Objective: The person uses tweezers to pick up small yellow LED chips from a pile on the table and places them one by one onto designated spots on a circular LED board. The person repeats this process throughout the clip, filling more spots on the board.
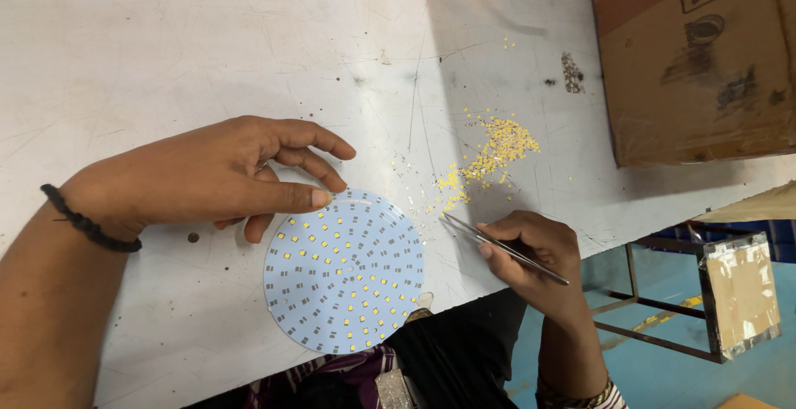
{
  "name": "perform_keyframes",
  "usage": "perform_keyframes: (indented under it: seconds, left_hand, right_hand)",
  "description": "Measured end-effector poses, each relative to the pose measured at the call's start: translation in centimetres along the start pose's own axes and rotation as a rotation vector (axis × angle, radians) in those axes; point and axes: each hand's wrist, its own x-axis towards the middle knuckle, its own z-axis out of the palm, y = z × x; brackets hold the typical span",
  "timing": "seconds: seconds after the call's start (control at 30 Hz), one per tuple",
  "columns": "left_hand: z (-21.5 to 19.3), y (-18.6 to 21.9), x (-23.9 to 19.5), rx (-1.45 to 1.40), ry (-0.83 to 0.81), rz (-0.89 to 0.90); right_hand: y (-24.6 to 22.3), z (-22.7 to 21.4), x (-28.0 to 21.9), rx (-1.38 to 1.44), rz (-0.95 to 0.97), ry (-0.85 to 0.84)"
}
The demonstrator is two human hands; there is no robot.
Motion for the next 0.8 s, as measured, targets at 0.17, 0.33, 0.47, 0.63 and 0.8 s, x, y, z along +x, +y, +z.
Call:
perform_keyframes:
  seconds: [0.17, 0.33, 0.47, 0.63, 0.8]
  left_hand:
    - [-0.3, -0.6, 0.0, -0.001, -0.02, 0.131]
    - [-0.2, -1.0, -0.4, 0.029, 0.005, 0.16]
    - [-0.1, -0.8, -0.6, 0.058, 0.027, 0.142]
    - [-0.1, -0.8, -0.6, 0.042, 0.023, 0.167]
    - [0.0, -0.9, -0.5, 0.049, 0.036, 0.156]
  right_hand:
    - [-0.9, 0.3, 0.1, 0.071, 0.002, -0.028]
    - [-2.1, 2.0, 0.7, 0.173, -0.12, -0.221]
    - [-2.8, 2.6, 2.0, 0.137, -0.226, -0.338]
    - [-2.1, 2.1, 4.0, 0.26, -0.244, -0.464]
    - [-2.1, 1.9, 4.6, 0.312, -0.205, -0.532]
